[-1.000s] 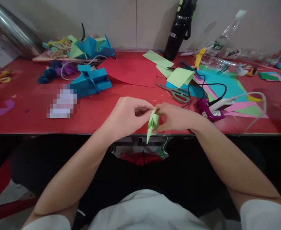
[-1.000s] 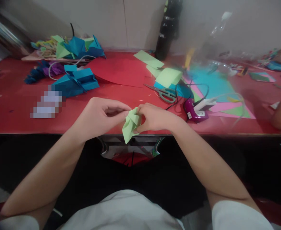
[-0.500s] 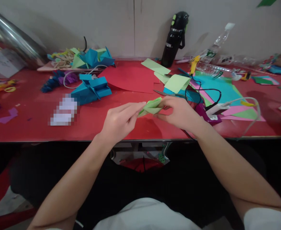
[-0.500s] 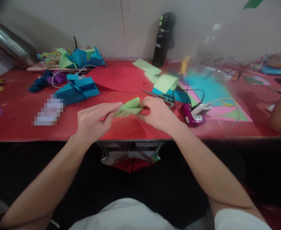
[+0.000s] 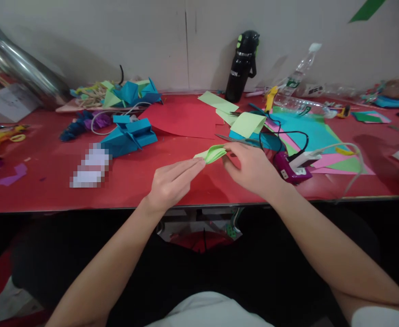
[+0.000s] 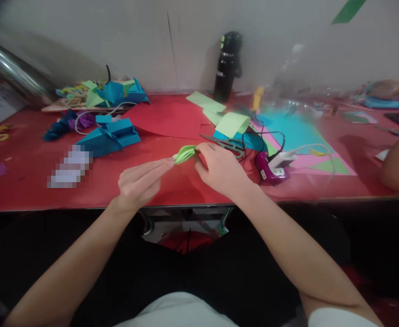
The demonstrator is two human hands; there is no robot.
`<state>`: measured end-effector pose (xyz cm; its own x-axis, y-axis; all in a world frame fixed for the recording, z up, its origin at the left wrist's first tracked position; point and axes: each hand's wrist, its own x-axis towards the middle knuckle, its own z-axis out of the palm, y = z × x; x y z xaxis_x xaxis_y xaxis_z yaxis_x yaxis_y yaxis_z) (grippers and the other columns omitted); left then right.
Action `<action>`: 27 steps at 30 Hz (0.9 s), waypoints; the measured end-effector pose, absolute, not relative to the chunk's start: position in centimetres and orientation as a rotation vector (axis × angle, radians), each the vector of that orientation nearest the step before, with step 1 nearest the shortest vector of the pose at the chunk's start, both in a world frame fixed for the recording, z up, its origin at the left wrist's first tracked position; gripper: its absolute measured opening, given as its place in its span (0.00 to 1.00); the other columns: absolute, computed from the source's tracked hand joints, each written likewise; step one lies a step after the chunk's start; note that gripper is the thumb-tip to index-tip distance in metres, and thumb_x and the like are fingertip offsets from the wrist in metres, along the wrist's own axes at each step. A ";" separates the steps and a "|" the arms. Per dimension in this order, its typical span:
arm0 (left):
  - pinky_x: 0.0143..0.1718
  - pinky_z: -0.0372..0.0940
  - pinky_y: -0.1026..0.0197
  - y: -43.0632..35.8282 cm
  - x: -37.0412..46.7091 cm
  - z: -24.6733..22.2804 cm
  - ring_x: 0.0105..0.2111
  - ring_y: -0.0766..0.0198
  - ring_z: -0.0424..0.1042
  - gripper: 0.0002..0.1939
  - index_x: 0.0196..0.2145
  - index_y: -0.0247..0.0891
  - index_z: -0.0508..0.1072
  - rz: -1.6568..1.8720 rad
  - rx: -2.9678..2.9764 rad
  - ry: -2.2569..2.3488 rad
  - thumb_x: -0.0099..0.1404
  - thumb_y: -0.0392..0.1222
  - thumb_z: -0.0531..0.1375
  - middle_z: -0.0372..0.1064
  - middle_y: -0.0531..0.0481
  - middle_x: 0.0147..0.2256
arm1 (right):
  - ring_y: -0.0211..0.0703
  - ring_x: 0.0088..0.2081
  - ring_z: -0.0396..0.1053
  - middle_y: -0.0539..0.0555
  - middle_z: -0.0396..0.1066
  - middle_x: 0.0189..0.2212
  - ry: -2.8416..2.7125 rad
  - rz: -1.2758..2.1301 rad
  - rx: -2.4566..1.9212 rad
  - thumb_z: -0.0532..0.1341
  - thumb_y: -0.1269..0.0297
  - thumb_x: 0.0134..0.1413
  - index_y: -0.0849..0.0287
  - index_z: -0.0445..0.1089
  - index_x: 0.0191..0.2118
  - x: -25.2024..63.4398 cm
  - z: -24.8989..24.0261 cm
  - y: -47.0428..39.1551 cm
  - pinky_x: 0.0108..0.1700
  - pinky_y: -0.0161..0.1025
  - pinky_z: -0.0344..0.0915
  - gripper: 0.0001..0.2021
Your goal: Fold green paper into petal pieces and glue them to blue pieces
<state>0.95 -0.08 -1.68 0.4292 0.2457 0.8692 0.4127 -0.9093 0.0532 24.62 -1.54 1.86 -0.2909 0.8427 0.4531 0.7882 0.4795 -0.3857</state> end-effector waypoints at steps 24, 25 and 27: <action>0.40 0.80 0.56 1.3 2.1 -2.0 0.33 0.58 0.82 0.13 0.38 0.38 0.82 -2.915 -2.144 -1.864 0.56 0.46 0.73 0.82 0.48 0.34 | 0.42 0.36 0.73 0.52 0.79 0.34 -1.144 1.250 -1.032 0.73 0.55 0.48 0.53 0.83 0.37 24.3 -1.1 0.5 0.44 0.44 0.71 0.11; 0.40 0.80 0.55 1.3 2.1 -1.9 0.34 0.58 0.82 0.14 0.38 0.38 0.82 -2.895 -2.151 -1.879 0.56 0.46 0.72 0.82 0.47 0.34 | 0.42 0.36 0.73 0.52 0.79 0.34 -1.139 1.236 -1.036 0.73 0.56 0.48 0.54 0.83 0.36 24.3 -1.1 0.5 0.44 0.44 0.71 0.11; 0.40 0.80 0.55 1.2 2.1 -1.8 0.34 0.57 0.82 0.14 0.39 0.37 0.82 -2.864 -2.172 -1.891 0.57 0.46 0.72 0.82 0.47 0.34 | 0.42 0.36 0.73 0.52 0.79 0.34 -1.128 1.218 -1.046 0.74 0.56 0.47 0.54 0.83 0.36 24.3 -1.0 0.6 0.44 0.45 0.71 0.11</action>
<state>2.11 1.16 -1.80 -0.1466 0.9608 0.2352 -0.1613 -0.2578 0.9526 24.33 0.63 -1.02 0.0114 0.9972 0.0742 -0.1503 0.0751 -0.9858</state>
